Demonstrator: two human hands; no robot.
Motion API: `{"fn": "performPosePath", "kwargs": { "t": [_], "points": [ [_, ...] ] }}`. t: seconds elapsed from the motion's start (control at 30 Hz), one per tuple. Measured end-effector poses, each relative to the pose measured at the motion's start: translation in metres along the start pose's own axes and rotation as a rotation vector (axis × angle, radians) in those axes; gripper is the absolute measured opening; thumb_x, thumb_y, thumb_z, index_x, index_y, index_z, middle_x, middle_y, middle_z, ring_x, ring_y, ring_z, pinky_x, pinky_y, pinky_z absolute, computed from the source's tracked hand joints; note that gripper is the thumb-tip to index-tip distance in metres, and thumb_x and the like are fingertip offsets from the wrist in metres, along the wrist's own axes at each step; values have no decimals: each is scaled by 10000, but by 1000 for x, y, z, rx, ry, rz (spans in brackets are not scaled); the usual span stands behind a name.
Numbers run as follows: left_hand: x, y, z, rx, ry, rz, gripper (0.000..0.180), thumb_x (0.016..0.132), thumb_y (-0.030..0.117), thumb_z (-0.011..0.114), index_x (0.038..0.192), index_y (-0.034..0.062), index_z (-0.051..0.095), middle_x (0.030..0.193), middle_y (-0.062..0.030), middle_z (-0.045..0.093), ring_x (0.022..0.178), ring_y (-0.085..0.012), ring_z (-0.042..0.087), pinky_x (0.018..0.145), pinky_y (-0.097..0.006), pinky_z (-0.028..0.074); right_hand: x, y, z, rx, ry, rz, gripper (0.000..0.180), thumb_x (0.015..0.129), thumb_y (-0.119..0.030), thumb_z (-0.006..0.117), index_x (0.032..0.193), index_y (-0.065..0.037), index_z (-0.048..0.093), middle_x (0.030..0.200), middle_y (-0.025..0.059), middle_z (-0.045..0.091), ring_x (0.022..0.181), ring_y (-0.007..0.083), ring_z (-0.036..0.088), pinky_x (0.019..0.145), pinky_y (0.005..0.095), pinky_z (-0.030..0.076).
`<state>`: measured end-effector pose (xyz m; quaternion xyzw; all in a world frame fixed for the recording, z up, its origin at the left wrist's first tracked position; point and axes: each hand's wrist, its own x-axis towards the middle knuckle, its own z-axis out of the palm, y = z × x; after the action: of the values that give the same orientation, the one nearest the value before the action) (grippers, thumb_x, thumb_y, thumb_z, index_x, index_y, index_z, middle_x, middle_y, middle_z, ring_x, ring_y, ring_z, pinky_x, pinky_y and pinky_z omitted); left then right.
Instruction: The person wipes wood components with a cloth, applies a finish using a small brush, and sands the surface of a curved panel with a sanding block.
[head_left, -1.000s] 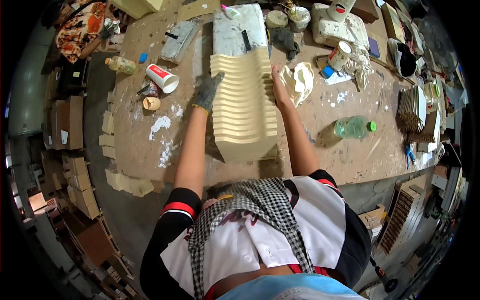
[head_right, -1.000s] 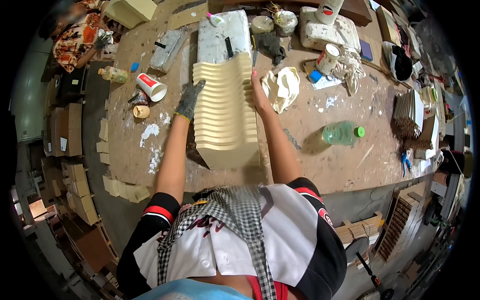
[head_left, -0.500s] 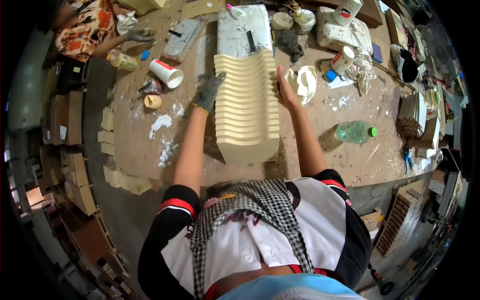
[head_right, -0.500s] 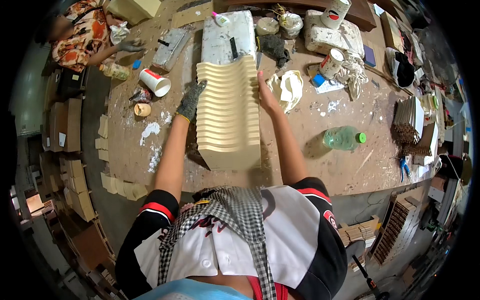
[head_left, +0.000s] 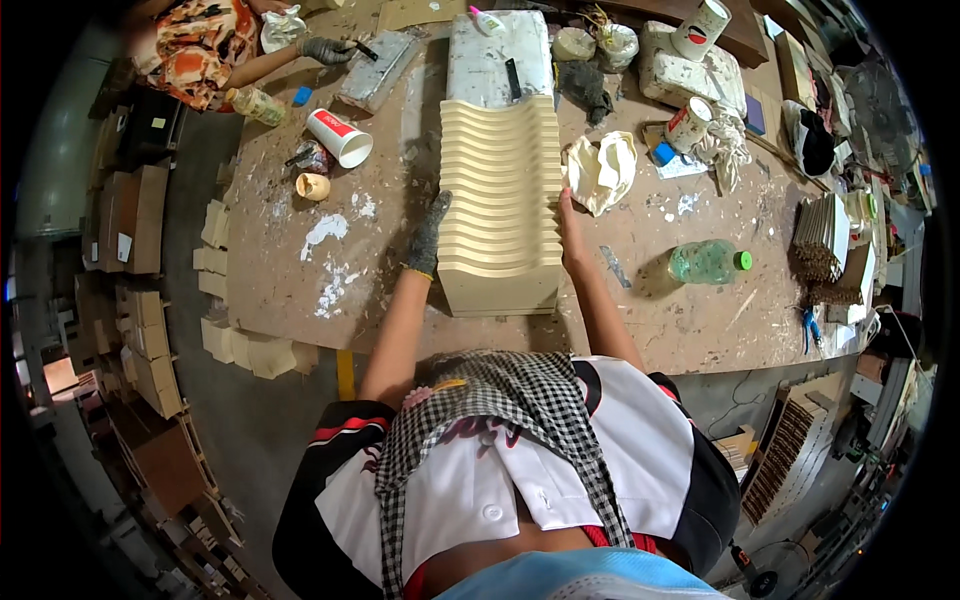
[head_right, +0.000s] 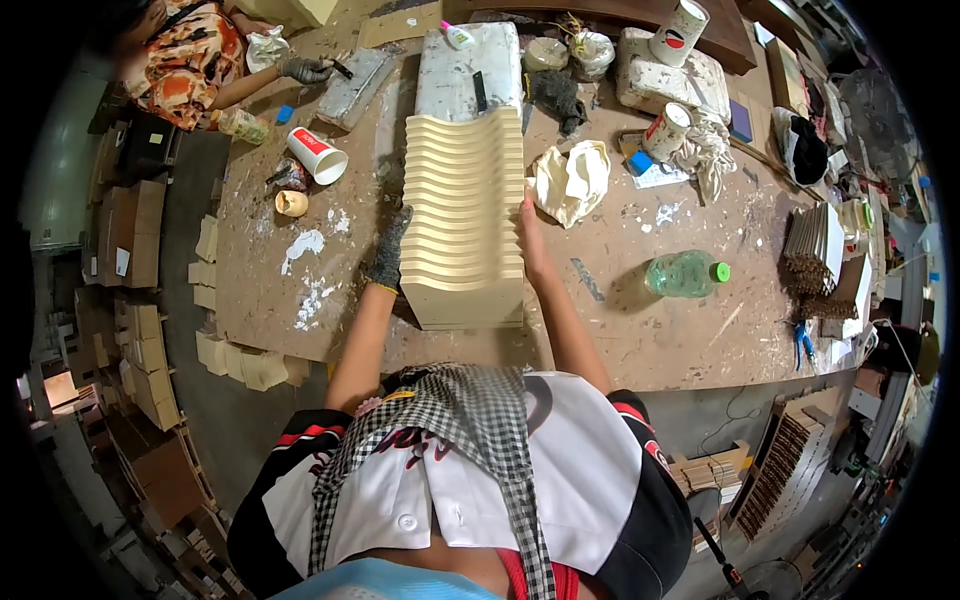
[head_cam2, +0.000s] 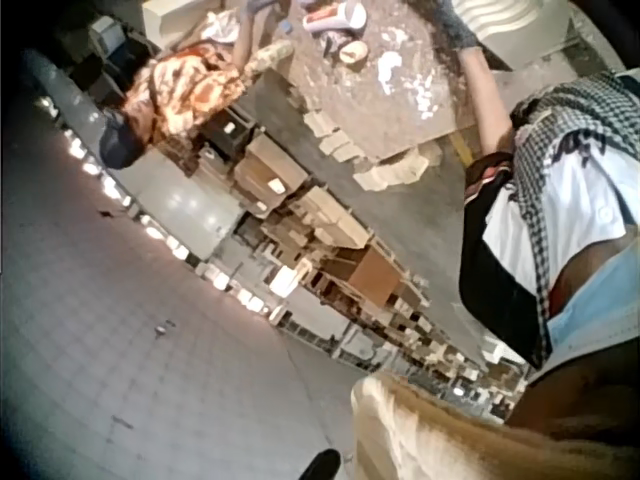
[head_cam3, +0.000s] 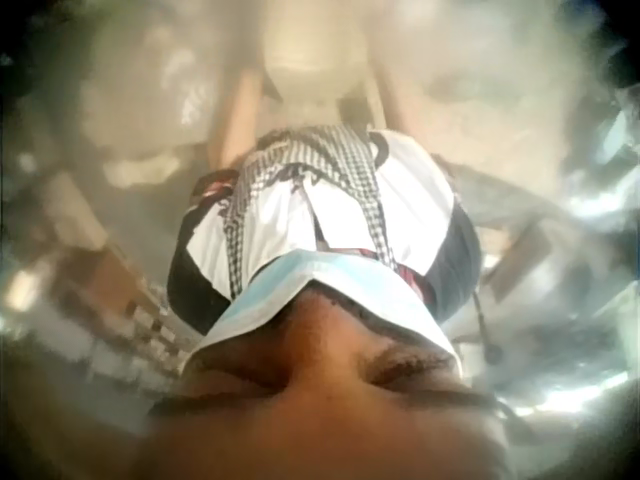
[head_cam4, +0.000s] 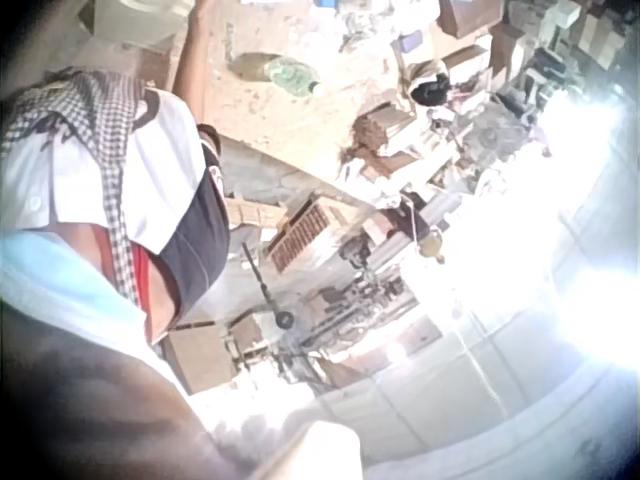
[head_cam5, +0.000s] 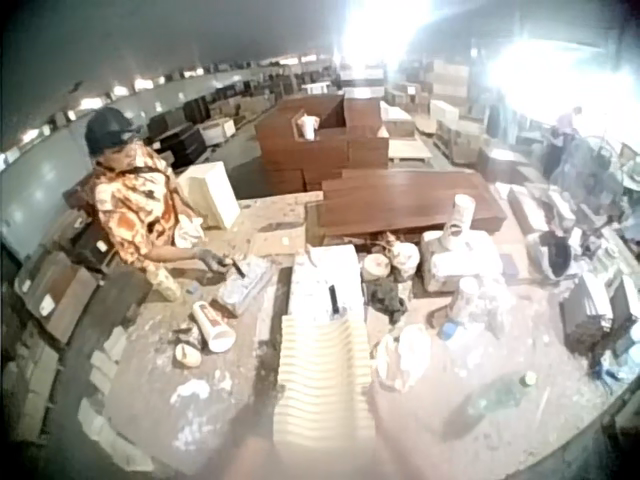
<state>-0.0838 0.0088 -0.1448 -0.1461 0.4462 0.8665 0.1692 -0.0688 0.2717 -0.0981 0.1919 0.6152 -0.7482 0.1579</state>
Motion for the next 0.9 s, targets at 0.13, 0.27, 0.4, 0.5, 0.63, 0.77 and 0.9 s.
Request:
{"fn": "performPosePath", "kwargs": {
  "t": [0.13,0.27,0.4,0.5,0.63,0.77,0.9],
  "points": [
    [4,3,-7,196,-1,96,505,1042,301,496,1443,-1,446,1357,-63,543,1201,-178,502,1057,-312,404,9,16,-40,-237,22,-237,766,1007,-603,377,1510,-27,330,1529,187,352,1369,331,368,1118,455,300],
    [-5,9,-47,197,-55,139,624,1060,428,408,1521,17,321,1483,-97,458,1314,-218,452,1091,-353,384,14,3,-54,-872,477,-703,459,970,-306,610,1375,-105,535,1460,208,438,1343,383,407,1091,509,350],
    [-56,-8,-33,1070,95,338,531,1042,296,446,1488,19,372,1450,-147,491,1292,-260,483,1060,-375,402,40,-13,-81,-1368,621,-1029,438,892,-248,679,1314,-166,593,1366,186,527,1216,437,497,1010,504,433],
    [-60,-62,-73,1209,187,243,467,1011,311,510,1362,3,522,1308,-175,600,1189,-279,555,1011,-403,427,96,-23,-128,-1555,151,-721,346,854,-134,693,1195,-141,635,1257,181,606,1216,370,525,969,532,445],
    [-94,-60,-17,1318,58,208,415,1002,273,515,1326,18,564,1241,-148,649,1075,-242,622,921,-387,477,53,-105,-45,-1088,439,-819,254,857,-223,687,1063,-85,635,975,204,644,857,418,608,763,484,501],
    [-90,-76,-32,1148,32,291,394,996,232,511,1327,27,575,1250,-130,655,1055,-236,646,896,-376,500,7,-117,64,-1212,157,-1009,274,867,-319,680,1032,-100,675,945,131,666,870,335,625,769,455,502],
    [-70,-81,-24,1069,-51,320,380,990,190,507,1328,36,586,1258,-111,662,1035,-230,670,871,-365,523,22,-25,96,-1280,144,-1420,419,968,-390,553,1356,-237,582,1266,145,595,1082,331,611,903,430,494]
  ]
}}
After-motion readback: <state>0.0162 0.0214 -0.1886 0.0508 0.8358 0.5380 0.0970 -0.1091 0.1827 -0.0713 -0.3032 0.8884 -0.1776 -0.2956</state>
